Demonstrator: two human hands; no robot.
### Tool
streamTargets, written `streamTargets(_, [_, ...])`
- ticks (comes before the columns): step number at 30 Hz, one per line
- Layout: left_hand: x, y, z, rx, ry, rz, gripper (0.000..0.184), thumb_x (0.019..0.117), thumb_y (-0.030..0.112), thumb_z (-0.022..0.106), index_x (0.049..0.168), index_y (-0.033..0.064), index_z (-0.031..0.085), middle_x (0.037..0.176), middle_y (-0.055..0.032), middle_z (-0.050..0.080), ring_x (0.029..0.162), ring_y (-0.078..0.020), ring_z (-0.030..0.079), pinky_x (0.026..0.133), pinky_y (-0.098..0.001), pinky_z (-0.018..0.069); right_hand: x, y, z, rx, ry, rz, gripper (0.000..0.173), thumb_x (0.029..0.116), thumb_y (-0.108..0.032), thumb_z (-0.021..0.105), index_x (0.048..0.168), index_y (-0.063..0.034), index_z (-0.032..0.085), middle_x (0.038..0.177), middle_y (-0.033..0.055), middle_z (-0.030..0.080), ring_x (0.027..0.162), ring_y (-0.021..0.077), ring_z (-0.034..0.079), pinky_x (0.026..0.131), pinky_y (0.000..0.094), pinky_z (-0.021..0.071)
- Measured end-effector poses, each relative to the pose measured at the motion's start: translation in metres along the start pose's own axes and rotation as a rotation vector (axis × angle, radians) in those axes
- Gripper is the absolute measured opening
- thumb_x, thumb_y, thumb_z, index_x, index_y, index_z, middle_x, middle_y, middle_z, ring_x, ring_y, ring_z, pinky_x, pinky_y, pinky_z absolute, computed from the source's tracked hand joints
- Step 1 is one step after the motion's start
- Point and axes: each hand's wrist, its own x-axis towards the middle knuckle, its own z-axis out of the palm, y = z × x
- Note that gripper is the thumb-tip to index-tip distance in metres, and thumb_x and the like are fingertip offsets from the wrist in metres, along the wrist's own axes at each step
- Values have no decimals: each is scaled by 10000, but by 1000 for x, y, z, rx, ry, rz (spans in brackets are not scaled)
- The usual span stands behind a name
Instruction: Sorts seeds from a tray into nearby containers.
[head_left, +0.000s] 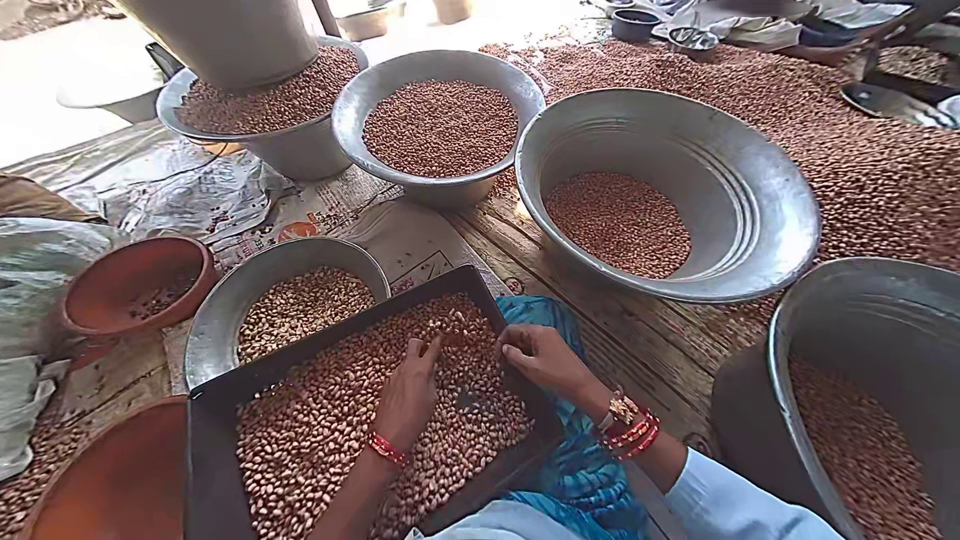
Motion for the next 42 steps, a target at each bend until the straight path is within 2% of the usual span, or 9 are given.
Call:
streamTargets(5, [-24,-32,9,-55,400,186,388,839,33,746,1225,73,731,1236,-280,636,1054,-481,669,776,-568,589,-19,-2,28,-428,-278,-62,237,1022,-169,580,1111,-17,738,1059,207,714,1023,370,691,878,542,534])
streamTargets(8, [-46,-15,32,-166,259,422,150,834,124,765,979,138,801,1007,-145,712,899,-315,723,701,-449,619,-22,-6,40,-563,-357,-47,226,1033,-131,550,1108,-1,720,1086,223,703,1012,398,693,838,557,541])
streamTargets(13, [-52,-1,58,3,155,597,52,825,62,730,834,85,776,891,-149,693,831,-328,707,631,-430,597,-17,-12,36,-640,-290,10,245,1051,-111,507,1143,12,697,1130,230,687,1021,392,694,837,526,548])
streamTargets(21, [-54,-3,66,33,196,612,80,791,118,733,808,40,723,861,-134,685,823,-297,715,674,-396,609,6,-19,38,-736,-182,3,257,1043,-41,451,1158,28,670,1136,241,675,988,406,694,801,523,549])
streamTargets(29, [-49,-62,-5,-547,327,49,285,843,90,517,1065,12,678,876,-37,684,683,-71,619,627,-247,524,28,-19,62,-809,-261,-64,251,1014,17,488,1207,71,639,1166,278,653,1005,443,686,795,545,557])
streamTargets(32, [-54,-74,-14,-312,393,35,226,880,109,599,1054,54,732,708,-27,614,540,-109,504,533,-306,452,30,-18,64,-812,-280,-50,252,1021,8,480,1214,62,633,1177,273,652,1012,441,685,804,549,556])
streamTargets(35, [-58,-71,-4,-154,386,138,191,872,33,632,998,45,775,843,-110,737,627,-243,658,616,-439,564,32,-18,60,-753,-313,-16,250,1028,-34,485,1199,50,647,1194,265,658,1066,438,674,852,571,538])
streamTargets(38, [-57,-69,8,-60,352,182,165,882,33,692,1012,51,793,895,-158,745,764,-347,743,688,-540,606,32,-15,45,-457,-254,-51,250,1017,-195,605,1155,-23,723,1072,187,725,1012,345,694,888,537,530])
streamTargets(42, [-56,-66,17,-3,326,153,142,876,75,749,1009,41,786,860,-184,716,743,-378,731,644,-560,593,30,-8,28,193,-51,-20,150,966,-170,574,1030,-52,639,761,-25,574,618,47,535,607,264,471])
